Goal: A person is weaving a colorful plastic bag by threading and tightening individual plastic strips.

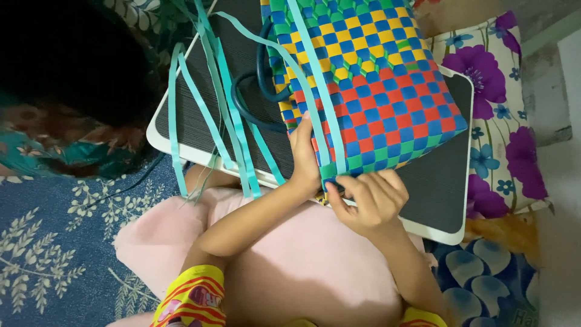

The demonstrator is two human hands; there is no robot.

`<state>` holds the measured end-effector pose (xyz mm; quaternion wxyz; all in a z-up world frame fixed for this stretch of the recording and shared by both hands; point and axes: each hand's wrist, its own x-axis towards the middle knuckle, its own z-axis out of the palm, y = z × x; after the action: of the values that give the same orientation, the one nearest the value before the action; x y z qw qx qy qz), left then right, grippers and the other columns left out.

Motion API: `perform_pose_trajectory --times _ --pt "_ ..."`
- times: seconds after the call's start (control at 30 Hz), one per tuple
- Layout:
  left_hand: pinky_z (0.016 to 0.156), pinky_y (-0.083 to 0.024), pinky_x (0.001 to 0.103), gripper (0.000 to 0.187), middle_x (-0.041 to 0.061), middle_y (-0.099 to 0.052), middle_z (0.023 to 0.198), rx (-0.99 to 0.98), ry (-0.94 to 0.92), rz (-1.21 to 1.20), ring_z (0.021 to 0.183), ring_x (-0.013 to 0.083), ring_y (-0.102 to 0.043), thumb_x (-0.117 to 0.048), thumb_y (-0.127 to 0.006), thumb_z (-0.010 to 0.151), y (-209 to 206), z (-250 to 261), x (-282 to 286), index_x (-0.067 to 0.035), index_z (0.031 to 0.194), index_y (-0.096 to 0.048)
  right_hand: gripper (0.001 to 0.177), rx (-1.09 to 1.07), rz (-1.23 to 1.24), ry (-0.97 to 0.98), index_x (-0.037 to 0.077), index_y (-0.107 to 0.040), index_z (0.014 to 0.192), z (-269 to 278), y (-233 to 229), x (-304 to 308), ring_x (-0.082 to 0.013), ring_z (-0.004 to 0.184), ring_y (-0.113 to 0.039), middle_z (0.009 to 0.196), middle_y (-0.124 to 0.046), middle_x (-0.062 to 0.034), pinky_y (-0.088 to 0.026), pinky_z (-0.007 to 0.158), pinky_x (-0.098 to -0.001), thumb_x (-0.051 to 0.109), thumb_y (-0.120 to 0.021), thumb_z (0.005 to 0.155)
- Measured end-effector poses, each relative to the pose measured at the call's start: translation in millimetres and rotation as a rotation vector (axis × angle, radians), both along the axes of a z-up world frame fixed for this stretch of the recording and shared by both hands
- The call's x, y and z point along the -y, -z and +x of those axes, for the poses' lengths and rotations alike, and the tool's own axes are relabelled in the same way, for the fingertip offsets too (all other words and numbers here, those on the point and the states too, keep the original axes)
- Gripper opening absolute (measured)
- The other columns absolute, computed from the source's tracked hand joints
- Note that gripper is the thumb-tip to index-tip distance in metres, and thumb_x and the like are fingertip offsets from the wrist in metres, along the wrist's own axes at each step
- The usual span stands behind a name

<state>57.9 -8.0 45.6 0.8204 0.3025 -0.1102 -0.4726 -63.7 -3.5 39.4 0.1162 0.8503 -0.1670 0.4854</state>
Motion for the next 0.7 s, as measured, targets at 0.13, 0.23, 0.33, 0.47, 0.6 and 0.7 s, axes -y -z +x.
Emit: perform_pose_trajectory --times 0.13,0.23,0.33,0.47,0.6,0.7 --pt "0.069 -0.046 0.023 0.029 -0.005 -0.059 0.073 0.008 0.013 0.040 0.074 0.0048 -0.058 -0.038 -0.059 0.093 -4.5 -5.4 -3.1 -0.017 0.072 -0.059 0.012 -0.027 -0.172 -0.038 0.009 -0.067 0.075 0.8 11.0 0.3 -0.0146 0.043 -0.046 0.053 -0.045 0.0019 -0.043 0.053 -0.0282 0.016 -0.066 0.086" --pt "0.067 -0.046 0.023 0.028 -0.004 -0.061 0.072 -0.035 0.015 0.026 0.070 0.0054 -0.059 -0.037 -0.061 0.091 -14.6 -6.4 -3.9 -0.017 0.071 -0.059 0.014 -0.009 -0.160 -0.053 0.009 -0.068 0.077 0.6 20.0 -1.3 -0.0145 0.042 -0.047 0.053 -0.045 0.0022 -0.043 0.051 -0.0275 0.018 -0.064 0.086" --pt "0.067 -0.046 0.023 0.029 -0.004 -0.061 0.073 -0.024 0.022 0.030 0.072 0.0051 -0.059 -0.038 -0.060 0.092 1.4 -5.9 5.0 -0.017 0.071 -0.058 0.017 -0.002 -0.160 -0.021 0.007 -0.068 0.080 2.0 19.5 -3.4 -0.0145 0.042 -0.047 0.054 -0.044 0.0014 -0.041 0.048 -0.0269 0.019 -0.059 0.088" --pt "0.070 -0.047 0.024 0.028 -0.003 -0.062 0.079 -0.020 0.040 0.053 0.077 0.0073 -0.061 -0.038 -0.059 0.092 3.3 -6.3 4.8 -0.016 0.077 -0.062 0.019 0.019 -0.147 0.005 0.005 -0.069 0.082 4.4 21.2 -3.3 -0.0141 0.041 -0.043 0.054 -0.043 0.0008 -0.038 0.044 -0.0260 0.018 -0.058 0.089" --pt "0.073 -0.047 0.025 0.028 -0.005 -0.058 0.081 -0.002 0.026 0.073 0.079 0.0058 -0.059 -0.039 -0.059 0.092 -11.9 -5.1 -1.3 -0.015 0.079 -0.062 0.019 0.025 -0.159 0.017 0.005 -0.071 0.082 2.5 25.1 -1.6 -0.0165 0.043 -0.045 0.057 -0.045 -0.0011 -0.041 0.044 -0.0274 0.018 -0.058 0.089" --pt "0.073 -0.046 0.026 0.027 -0.003 -0.058 0.081 -0.025 0.023 0.060 0.080 0.0067 -0.059 -0.040 -0.062 0.090 -21.0 -7.0 -6.0 -0.015 0.080 -0.061 0.021 0.042 -0.140 0.010 0.005 -0.071 0.083 3.3 25.5 -1.9 -0.0156 0.042 -0.045 0.055 -0.044 -0.0004 -0.042 0.044 -0.0263 0.019 -0.057 0.089"
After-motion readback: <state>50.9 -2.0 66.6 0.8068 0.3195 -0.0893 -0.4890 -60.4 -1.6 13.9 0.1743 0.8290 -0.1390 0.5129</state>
